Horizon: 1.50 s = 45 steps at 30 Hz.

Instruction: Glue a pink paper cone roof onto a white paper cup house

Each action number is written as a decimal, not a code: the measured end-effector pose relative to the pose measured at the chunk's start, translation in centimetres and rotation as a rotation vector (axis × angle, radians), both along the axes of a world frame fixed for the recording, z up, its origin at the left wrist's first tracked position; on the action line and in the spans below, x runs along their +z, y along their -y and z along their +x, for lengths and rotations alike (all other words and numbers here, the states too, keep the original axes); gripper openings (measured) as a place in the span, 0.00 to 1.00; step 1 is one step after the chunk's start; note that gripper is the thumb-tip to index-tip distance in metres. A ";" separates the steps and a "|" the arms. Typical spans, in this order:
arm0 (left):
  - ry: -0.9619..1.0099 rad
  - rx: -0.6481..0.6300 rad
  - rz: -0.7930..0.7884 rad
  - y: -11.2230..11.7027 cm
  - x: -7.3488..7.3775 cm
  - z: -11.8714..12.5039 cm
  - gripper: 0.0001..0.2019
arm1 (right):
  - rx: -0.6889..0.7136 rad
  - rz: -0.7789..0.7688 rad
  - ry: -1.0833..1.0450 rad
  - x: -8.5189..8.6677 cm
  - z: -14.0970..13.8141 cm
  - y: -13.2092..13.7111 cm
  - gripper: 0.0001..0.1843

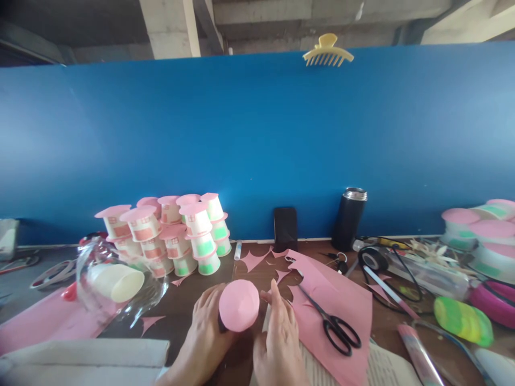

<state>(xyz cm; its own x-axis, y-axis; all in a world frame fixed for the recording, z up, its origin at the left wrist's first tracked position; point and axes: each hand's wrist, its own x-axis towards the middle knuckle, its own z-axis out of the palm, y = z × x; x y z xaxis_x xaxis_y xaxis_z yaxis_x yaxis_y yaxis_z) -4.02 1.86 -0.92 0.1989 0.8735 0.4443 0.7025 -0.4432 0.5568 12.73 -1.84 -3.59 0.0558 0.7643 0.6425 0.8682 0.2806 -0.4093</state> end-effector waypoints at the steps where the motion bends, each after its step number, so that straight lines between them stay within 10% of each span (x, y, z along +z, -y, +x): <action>1: -0.023 -0.014 0.054 0.0 0.0 -0.1 0.31 | 0.006 -0.007 -0.015 0.0 0.0 0.0 0.52; 18: -0.111 -0.004 0.302 0.2 0.8 -0.4 0.31 | 0.045 -0.057 0.030 -0.7 0.0 -0.2 0.37; 45: 0.302 -0.043 -0.348 0.9 3.7 -0.1 0.19 | 0.107 -0.104 0.109 -0.5 -0.1 0.2 0.29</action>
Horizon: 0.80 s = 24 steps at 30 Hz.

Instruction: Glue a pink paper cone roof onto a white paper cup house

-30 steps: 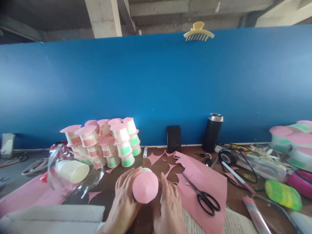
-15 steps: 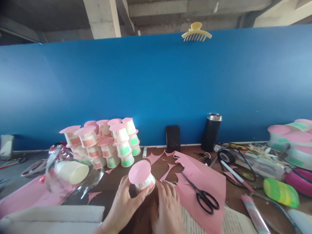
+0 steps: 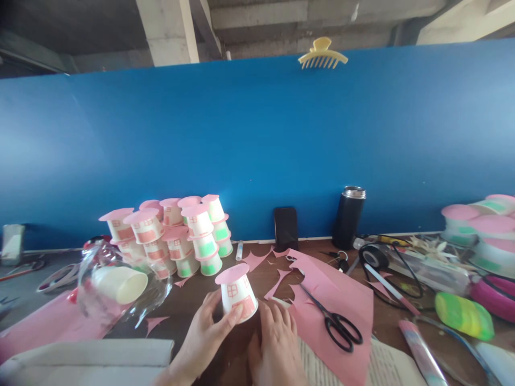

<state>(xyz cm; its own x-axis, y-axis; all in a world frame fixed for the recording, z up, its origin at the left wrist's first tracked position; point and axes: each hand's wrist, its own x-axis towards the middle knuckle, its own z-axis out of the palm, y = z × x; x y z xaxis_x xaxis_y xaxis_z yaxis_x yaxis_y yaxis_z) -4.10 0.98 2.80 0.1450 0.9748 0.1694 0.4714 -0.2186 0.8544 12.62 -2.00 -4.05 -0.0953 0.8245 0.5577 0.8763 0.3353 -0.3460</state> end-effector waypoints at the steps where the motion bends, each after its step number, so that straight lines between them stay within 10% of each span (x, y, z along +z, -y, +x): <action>1: 0.026 -0.002 -0.019 0.0 0.0 0.0 0.21 | -0.001 -0.015 -0.010 0.0 0.0 0.0 0.29; 16: 0.329 -0.226 -0.169 -0.5 0.2 -0.2 0.24 | -0.024 0.014 -0.062 -0.5 0.0 0.0 0.39; 24: 0.102 -0.032 -0.030 -0.9 -1.0 -0.3 0.29 | -0.022 0.215 -0.327 2.4 -1.3 0.8 0.35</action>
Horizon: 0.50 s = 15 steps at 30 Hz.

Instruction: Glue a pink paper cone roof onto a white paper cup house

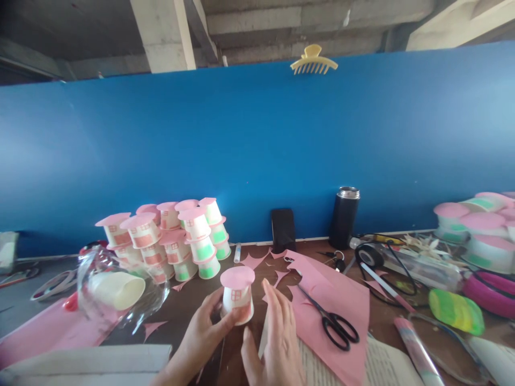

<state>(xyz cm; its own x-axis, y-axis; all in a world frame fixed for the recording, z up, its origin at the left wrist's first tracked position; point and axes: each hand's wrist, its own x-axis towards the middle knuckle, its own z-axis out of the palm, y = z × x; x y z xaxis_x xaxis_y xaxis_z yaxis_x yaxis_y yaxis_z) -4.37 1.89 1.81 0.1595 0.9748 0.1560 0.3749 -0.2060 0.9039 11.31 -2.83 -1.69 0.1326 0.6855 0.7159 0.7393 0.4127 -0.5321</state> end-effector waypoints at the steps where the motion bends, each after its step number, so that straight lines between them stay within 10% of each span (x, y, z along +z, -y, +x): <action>1: -0.027 0.007 0.017 0.0 -0.1 0.0 0.29 | 0.014 0.001 -0.025 0.5 0.2 0.1 0.34; 15: 0.040 -0.129 0.177 0.0 -1.0 0.1 0.25 | 0.110 -0.110 -0.032 2.0 1.9 0.0 0.34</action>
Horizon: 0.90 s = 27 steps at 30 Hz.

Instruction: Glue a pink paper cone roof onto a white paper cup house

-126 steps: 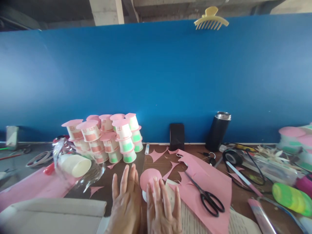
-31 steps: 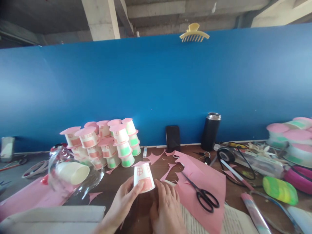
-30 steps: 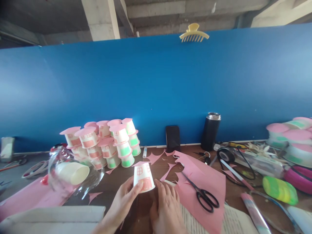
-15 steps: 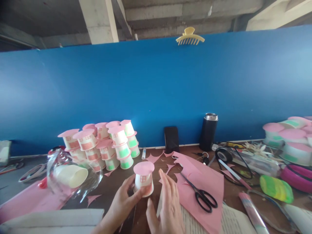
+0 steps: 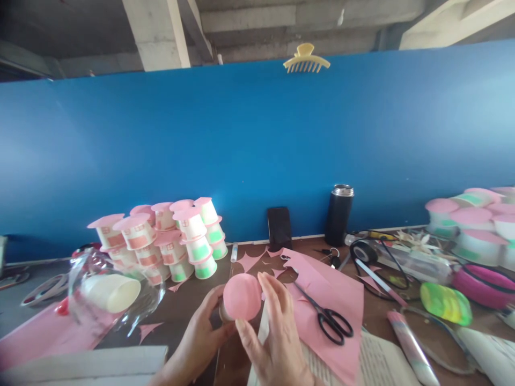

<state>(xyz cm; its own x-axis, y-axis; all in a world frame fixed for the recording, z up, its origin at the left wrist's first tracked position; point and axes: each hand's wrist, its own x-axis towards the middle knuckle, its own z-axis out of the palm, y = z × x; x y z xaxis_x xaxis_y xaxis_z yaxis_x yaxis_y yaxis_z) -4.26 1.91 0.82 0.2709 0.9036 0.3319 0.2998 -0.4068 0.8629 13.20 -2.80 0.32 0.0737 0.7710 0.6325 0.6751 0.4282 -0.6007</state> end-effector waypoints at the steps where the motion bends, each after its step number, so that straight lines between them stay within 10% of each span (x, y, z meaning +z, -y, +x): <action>1: 0.006 -0.010 0.005 0.0 0.0 0.0 0.25 | -0.003 -0.001 0.015 -0.1 -0.1 0.0 0.35; 27: -0.063 -0.027 0.134 0.1 -0.9 -0.2 0.30 | -0.023 0.174 0.277 0.6 0.0 0.1 0.32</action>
